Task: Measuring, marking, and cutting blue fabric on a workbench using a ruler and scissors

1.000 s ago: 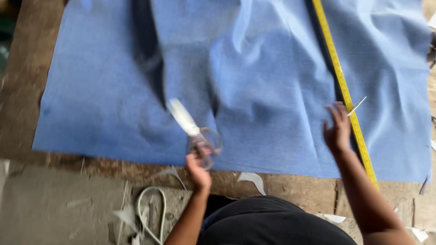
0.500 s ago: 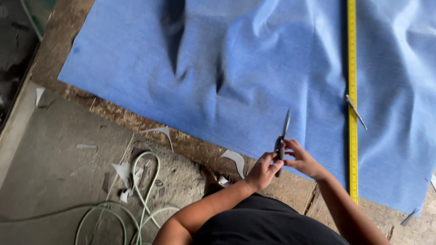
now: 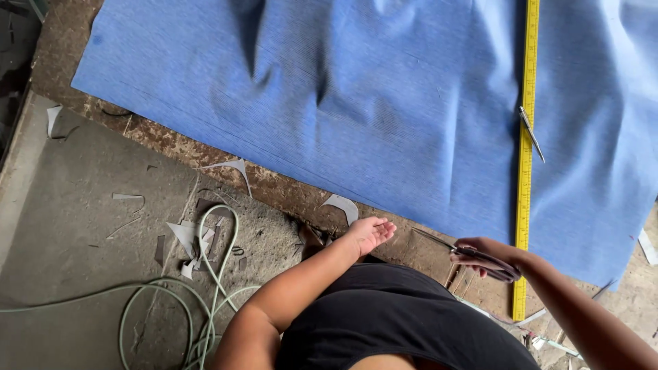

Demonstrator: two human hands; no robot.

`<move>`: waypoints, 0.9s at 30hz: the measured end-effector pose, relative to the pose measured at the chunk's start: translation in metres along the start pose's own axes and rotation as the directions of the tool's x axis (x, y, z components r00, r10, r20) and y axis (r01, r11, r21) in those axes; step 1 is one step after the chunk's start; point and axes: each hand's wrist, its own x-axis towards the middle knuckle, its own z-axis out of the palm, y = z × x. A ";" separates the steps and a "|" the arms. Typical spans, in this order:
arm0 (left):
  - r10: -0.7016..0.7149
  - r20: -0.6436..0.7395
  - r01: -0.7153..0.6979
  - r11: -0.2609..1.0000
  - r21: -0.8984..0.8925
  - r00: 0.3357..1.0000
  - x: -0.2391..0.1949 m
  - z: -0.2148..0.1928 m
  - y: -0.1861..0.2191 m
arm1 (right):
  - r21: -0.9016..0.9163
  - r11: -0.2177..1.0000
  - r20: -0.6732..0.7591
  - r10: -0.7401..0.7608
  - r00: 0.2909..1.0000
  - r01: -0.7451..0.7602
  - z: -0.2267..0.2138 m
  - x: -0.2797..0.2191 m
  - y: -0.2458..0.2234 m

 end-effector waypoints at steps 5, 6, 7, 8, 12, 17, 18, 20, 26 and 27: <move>0.083 0.031 -0.083 0.996 0.021 0.996 0.023 0.007 -0.003 | 0.160 0.985 -0.025 -0.053 0.998 0.056 0.008 0.033 0.008; 0.108 0.011 -0.109 0.994 0.020 0.994 0.023 0.009 -0.001 | 0.139 0.984 -0.051 -0.101 0.994 0.107 0.009 0.041 0.004; 0.131 -0.014 -0.130 0.991 0.019 0.991 0.020 0.010 0.000 | 0.122 0.980 -0.074 -0.148 0.986 0.156 0.012 0.048 0.002; 0.134 -0.012 -0.133 0.991 0.021 0.991 0.018 0.014 0.002 | 0.121 0.980 -0.076 -0.151 0.986 0.160 0.009 0.051 0.000; 0.165 -0.044 -0.163 0.986 0.037 0.985 0.014 0.025 0.006 | 0.036 0.991 -0.044 -0.126 0.991 0.128 -0.001 0.048 -0.006; 0.201 -0.129 -0.182 0.973 0.145 0.971 0.024 0.018 0.001 | -0.116 0.989 0.013 -0.091 0.996 0.092 -0.009 0.038 -0.020; 0.204 -0.133 -0.178 0.966 0.188 0.970 0.024 0.018 0.001 | -0.134 0.987 0.020 -0.092 0.996 0.094 -0.009 0.035 -0.027; 0.209 -0.136 -0.175 0.957 0.230 0.968 0.016 0.021 0.002 | -0.152 0.983 0.027 -0.095 0.995 0.098 -0.007 0.038 -0.035; 0.234 -0.140 -0.179 0.929 0.324 0.962 0.006 0.023 0.002 | -0.162 0.974 -0.011 -0.164 0.986 0.160 -0.004 0.051 -0.038; 0.242 -0.134 -0.184 0.922 0.340 0.961 0.005 0.024 0.002 | -0.167 0.972 -0.016 -0.168 0.986 0.163 -0.003 0.049 -0.040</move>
